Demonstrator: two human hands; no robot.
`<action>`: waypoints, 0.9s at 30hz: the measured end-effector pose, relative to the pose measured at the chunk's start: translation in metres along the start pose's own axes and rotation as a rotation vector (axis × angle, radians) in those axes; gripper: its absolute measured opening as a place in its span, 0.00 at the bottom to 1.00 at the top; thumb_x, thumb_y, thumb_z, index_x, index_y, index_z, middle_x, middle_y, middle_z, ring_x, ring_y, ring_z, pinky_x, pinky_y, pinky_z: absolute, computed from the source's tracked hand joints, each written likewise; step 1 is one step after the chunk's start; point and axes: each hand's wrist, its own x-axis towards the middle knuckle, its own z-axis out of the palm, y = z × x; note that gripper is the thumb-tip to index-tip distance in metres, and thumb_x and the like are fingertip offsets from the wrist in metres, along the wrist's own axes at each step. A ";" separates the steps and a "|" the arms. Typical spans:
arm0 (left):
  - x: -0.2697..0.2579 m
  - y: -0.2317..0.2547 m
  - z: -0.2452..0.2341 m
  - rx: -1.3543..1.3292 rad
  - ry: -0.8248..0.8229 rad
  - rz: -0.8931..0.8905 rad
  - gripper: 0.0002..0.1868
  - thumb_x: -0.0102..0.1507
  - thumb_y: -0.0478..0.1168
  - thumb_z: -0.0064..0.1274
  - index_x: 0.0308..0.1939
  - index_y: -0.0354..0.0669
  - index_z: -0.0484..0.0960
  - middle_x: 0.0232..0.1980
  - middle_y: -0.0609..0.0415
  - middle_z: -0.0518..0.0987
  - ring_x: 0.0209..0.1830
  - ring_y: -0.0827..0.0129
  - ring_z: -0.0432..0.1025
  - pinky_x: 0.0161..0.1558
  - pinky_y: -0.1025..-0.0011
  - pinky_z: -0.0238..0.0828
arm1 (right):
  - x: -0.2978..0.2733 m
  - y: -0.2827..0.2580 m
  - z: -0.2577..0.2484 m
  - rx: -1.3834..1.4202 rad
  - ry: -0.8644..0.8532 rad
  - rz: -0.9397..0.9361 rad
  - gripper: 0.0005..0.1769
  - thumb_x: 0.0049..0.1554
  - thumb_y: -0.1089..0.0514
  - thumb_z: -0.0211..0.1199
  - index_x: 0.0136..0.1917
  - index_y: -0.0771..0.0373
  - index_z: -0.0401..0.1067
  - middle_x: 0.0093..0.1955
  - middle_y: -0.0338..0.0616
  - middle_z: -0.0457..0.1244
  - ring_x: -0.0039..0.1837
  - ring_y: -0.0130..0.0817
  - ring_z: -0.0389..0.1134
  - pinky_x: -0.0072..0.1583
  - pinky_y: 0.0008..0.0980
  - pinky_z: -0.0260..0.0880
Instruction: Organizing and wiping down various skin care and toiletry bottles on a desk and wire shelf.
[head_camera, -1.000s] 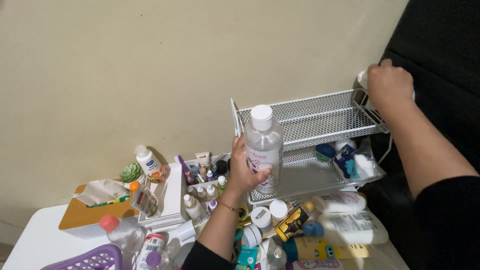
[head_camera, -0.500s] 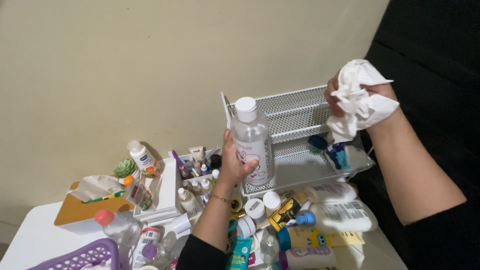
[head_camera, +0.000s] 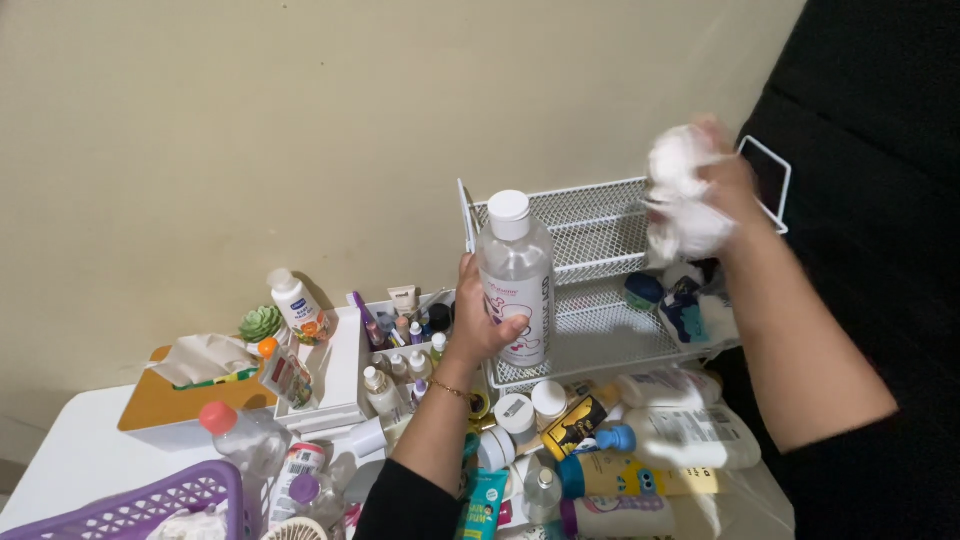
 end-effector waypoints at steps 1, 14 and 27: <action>0.000 0.000 0.000 0.004 -0.001 -0.004 0.50 0.56 0.78 0.48 0.60 0.35 0.76 0.58 0.44 0.75 0.61 0.55 0.65 0.69 0.55 0.61 | -0.003 -0.002 0.021 0.004 -0.002 0.004 0.16 0.63 0.47 0.55 0.51 0.61 0.74 0.39 0.44 0.67 0.38 0.35 0.69 0.40 0.38 0.73; -0.002 -0.006 0.002 -0.004 0.007 -0.014 0.51 0.55 0.77 0.50 0.62 0.34 0.75 0.60 0.43 0.75 0.63 0.53 0.65 0.72 0.55 0.59 | 0.033 0.049 0.118 -1.493 -0.304 -0.123 0.17 0.56 0.48 0.64 0.56 0.53 0.80 0.56 0.53 0.70 0.59 0.53 0.72 0.59 0.49 0.71; -0.005 -0.005 0.000 0.044 -0.021 -0.006 0.49 0.54 0.75 0.51 0.62 0.37 0.77 0.58 0.45 0.76 0.59 0.56 0.65 0.69 0.59 0.60 | -0.181 0.092 0.057 -1.233 -0.632 0.326 0.24 0.56 0.44 0.70 0.63 0.49 0.75 0.63 0.42 0.68 0.61 0.36 0.68 0.61 0.40 0.68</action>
